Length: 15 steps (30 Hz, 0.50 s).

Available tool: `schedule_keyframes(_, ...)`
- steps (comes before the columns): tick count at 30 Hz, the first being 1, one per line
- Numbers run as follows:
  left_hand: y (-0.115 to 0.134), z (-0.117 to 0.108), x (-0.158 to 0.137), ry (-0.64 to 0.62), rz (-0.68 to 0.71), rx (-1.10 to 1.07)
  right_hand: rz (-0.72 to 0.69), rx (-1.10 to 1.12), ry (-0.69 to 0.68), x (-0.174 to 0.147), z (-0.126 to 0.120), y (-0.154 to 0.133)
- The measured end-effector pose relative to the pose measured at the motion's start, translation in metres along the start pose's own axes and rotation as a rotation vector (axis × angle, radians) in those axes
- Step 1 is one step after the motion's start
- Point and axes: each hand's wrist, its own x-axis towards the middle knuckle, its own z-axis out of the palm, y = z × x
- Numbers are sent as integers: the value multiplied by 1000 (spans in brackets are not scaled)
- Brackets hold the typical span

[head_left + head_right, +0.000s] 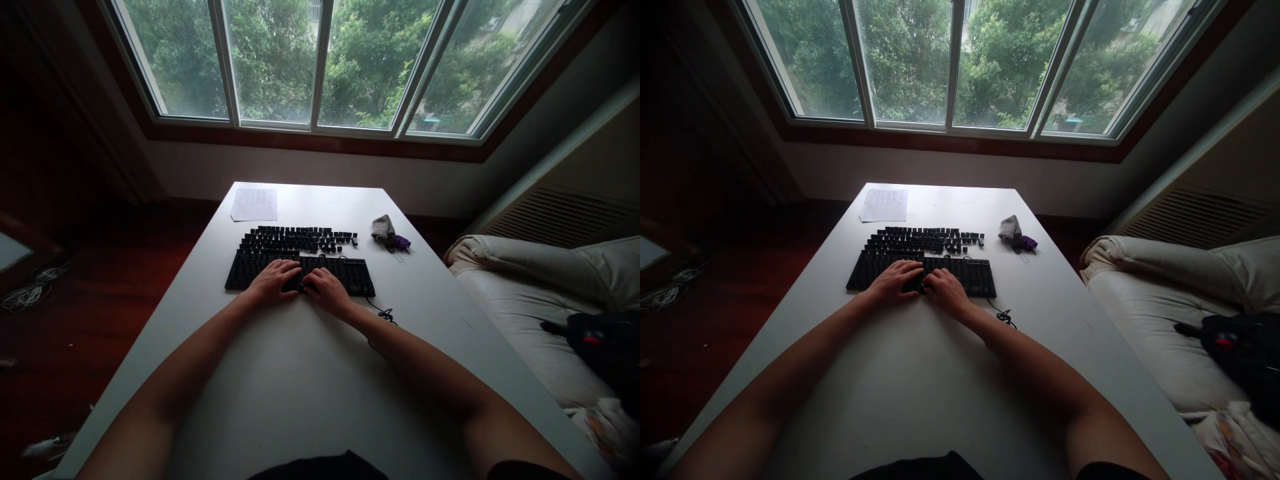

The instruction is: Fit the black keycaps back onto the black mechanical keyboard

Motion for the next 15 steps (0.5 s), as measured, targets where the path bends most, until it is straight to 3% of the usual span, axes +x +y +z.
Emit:
schedule_keyframes(6, 1, -1, 0, -1, 2, 15, -5, -20, 14, -23, -17, -11)
schedule_keyframes(15, 2, 0, 4, 31, 1, -42, -29, -128, 32, -37, -3, -22)
